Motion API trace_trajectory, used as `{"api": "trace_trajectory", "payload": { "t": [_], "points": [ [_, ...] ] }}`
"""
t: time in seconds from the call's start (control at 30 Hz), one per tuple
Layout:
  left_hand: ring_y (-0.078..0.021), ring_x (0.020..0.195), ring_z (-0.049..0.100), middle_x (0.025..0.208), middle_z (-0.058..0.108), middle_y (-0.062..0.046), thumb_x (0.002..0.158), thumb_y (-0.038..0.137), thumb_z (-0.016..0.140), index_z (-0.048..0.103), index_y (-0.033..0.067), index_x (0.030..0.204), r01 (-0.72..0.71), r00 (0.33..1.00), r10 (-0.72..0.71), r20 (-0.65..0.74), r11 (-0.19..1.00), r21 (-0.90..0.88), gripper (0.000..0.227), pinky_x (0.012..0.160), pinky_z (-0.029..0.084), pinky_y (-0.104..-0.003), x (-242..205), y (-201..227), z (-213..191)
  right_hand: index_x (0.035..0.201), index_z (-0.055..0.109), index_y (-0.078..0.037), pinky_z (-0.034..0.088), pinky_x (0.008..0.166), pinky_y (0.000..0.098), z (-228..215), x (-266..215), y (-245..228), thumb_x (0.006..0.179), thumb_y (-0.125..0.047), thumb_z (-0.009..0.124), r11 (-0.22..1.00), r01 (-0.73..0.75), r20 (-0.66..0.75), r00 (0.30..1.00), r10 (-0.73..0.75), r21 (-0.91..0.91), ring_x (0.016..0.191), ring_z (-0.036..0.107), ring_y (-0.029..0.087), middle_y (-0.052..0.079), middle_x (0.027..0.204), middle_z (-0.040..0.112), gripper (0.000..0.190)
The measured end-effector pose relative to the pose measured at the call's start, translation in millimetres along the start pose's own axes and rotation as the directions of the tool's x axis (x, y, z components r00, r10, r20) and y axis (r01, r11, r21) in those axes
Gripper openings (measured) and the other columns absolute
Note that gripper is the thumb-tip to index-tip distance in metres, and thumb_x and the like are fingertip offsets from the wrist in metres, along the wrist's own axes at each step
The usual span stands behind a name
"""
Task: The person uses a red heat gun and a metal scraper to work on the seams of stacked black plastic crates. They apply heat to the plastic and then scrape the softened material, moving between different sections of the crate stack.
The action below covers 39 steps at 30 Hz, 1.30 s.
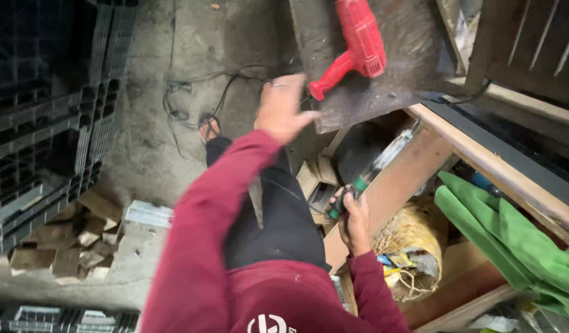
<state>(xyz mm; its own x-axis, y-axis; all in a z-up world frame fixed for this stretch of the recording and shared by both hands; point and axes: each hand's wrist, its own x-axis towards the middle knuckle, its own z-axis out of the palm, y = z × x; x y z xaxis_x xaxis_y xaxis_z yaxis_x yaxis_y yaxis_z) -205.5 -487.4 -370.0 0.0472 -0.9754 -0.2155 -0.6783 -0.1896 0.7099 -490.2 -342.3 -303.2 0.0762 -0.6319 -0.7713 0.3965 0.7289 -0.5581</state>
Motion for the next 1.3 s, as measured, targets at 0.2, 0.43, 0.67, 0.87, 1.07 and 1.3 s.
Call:
{"api": "trace_trajectory", "payload": {
  "t": [0.2,0.43,0.67,0.87,1.07,1.3],
  "points": [
    [-0.034,0.116,0.058,0.123,0.06,-0.015,0.061,0.033,0.089,0.054,0.0038,0.128,0.346,0.937,-0.343,-0.062,0.888,0.303,0.081,0.091,0.049,-0.046,82.7,33.5,121.0,0.123,0.052,-0.005,0.052,0.09,0.0353,-18.9,-8.4,15.9,0.1,-0.02,0.067,0.998,0.043,-0.079,0.996,-0.039,0.052,0.096,0.06,0.021,0.008,0.105,0.059,0.031],
    [-0.0374,0.096,0.07,0.102,0.07,-0.016,0.086,0.015,0.071,0.059,0.0084,0.113,0.248,0.968,-0.232,-0.097,0.944,0.217,0.03,0.086,0.052,-0.053,49.3,6.9,79.6,0.125,0.05,-0.007,0.051,0.096,0.0416,24.2,-15.4,21.1,0.101,-0.016,0.067,0.96,0.057,0.103,0.991,-0.089,0.275,0.098,0.06,0.023,0.009,0.106,0.058,0.031],
    [-0.0381,0.091,0.072,0.099,0.073,-0.017,0.095,0.03,0.074,0.068,0.0125,0.111,0.483,0.775,-0.442,-0.453,0.875,-0.027,0.025,0.079,0.057,-0.047,-196.4,-43.0,-54.2,0.115,0.051,-0.007,0.054,0.081,0.0401,121.6,-7.6,2.3,0.098,-0.024,0.075,0.992,0.116,0.443,0.892,-0.087,-0.039,0.087,0.063,0.023,0.009,0.099,0.06,0.034],
    [-0.0341,0.089,0.07,0.097,0.072,-0.015,0.095,0.028,0.074,0.067,0.0114,0.11,0.883,0.441,-0.75,-0.493,0.46,0.091,0.023,0.077,0.056,-0.044,-505.5,-139.8,-139.7,0.115,0.057,-0.005,0.054,0.08,0.0334,183.0,46.1,-163.1,0.098,-0.022,0.069,0.41,0.705,0.578,0.709,-0.404,-0.579,0.084,0.061,0.016,0.007,0.097,0.064,0.027],
    [-0.0301,0.086,0.068,0.096,0.071,-0.013,0.095,0.025,0.073,0.067,0.0102,0.109,0.967,0.211,-0.863,-0.458,0.253,-0.031,0.021,0.075,0.055,-0.041,-594.0,-64.9,-139.8,0.118,0.056,-0.002,0.053,0.08,0.0322,216.8,-25.9,-226.9,0.103,-0.017,0.067,0.493,0.741,0.744,0.621,-0.247,-0.455,0.084,0.06,0.017,0.008,0.099,0.063,0.024],
    [-0.0255,0.083,0.066,0.094,0.069,-0.011,0.095,0.022,0.072,0.066,0.0089,0.108,0.933,0.129,-0.856,-0.5,0.276,-0.232,0.019,0.073,0.053,-0.037,-678.7,-67.0,-155.1,0.122,0.056,0.001,0.053,0.081,0.0309,222.3,-101.9,-256.4,0.11,-0.012,0.065,0.525,0.749,0.768,0.59,-0.251,-0.404,0.084,0.059,0.018,0.009,0.101,0.061,0.021]
  ]
}}
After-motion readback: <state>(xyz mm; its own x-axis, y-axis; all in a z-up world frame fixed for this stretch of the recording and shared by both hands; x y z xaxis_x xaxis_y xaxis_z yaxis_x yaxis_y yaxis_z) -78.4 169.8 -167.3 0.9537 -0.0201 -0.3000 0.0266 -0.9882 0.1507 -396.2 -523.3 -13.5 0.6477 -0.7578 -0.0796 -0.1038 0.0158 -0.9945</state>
